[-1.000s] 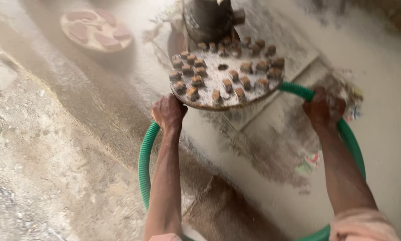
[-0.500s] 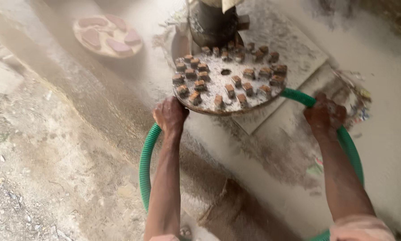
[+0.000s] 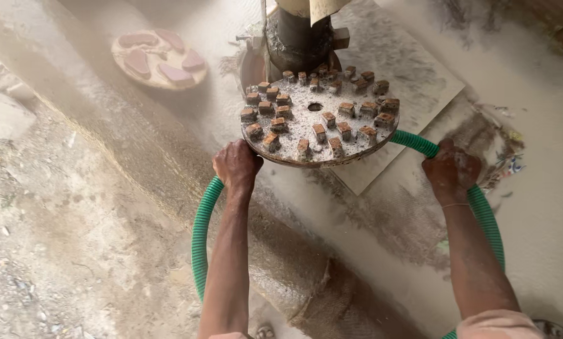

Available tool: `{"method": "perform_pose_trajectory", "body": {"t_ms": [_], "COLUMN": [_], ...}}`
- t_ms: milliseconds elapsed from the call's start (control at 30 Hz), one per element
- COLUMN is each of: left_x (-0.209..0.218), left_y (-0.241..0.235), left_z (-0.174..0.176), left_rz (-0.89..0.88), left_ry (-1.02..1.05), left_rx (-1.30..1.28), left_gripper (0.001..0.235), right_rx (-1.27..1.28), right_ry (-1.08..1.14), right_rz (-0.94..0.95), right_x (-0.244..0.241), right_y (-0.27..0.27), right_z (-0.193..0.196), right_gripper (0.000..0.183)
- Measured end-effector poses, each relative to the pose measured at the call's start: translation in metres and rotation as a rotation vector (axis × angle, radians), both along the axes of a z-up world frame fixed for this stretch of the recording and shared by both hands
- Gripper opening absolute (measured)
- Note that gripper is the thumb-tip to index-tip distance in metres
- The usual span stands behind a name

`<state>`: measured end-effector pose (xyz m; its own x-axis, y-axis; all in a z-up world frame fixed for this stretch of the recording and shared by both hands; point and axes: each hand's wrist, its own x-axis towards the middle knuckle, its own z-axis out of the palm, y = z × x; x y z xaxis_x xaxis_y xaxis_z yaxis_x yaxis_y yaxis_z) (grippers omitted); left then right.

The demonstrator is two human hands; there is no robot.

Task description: The person polishes a large marble tile using a rotary polishing machine, guiding the head with a circular green handle across the surface.

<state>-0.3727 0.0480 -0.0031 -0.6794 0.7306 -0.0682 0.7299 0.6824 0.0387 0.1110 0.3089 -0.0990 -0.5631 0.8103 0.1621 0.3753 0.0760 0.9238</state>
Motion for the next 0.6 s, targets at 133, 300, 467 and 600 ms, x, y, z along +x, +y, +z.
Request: {"method": "perform_pose_trajectory", "body": {"t_ms": [133, 300, 467, 600], "left_x": [0.002, -0.021, -0.032, -0.032], "left_y": [-0.016, -0.011, -0.006, -0.004], "left_z": [0.003, 0.000, 0.002, 0.003], "left_rz": [-0.038, -0.036, -0.031, -0.022], "left_ry": [-0.049, -0.061, -0.052, -0.060], "left_rx": [0.029, -0.016, -0.077, -0.052], "left_gripper": [0.019, 0.028, 0.024, 0.025], "right_rx": [-0.126, -0.455, -0.339, -0.457], "right_ry": [0.276, 0.979, 0.892, 0.966], "right_rz": [0.003, -0.002, 0.057, -0.027], "right_x": [0.008, -0.013, -0.011, -0.005], "right_y": [-0.023, -0.054, -0.045, -0.057], "right_z": [-0.010, 0.028, 0.022, 0.032], "right_gripper": [0.044, 0.039, 0.041, 0.039]}}
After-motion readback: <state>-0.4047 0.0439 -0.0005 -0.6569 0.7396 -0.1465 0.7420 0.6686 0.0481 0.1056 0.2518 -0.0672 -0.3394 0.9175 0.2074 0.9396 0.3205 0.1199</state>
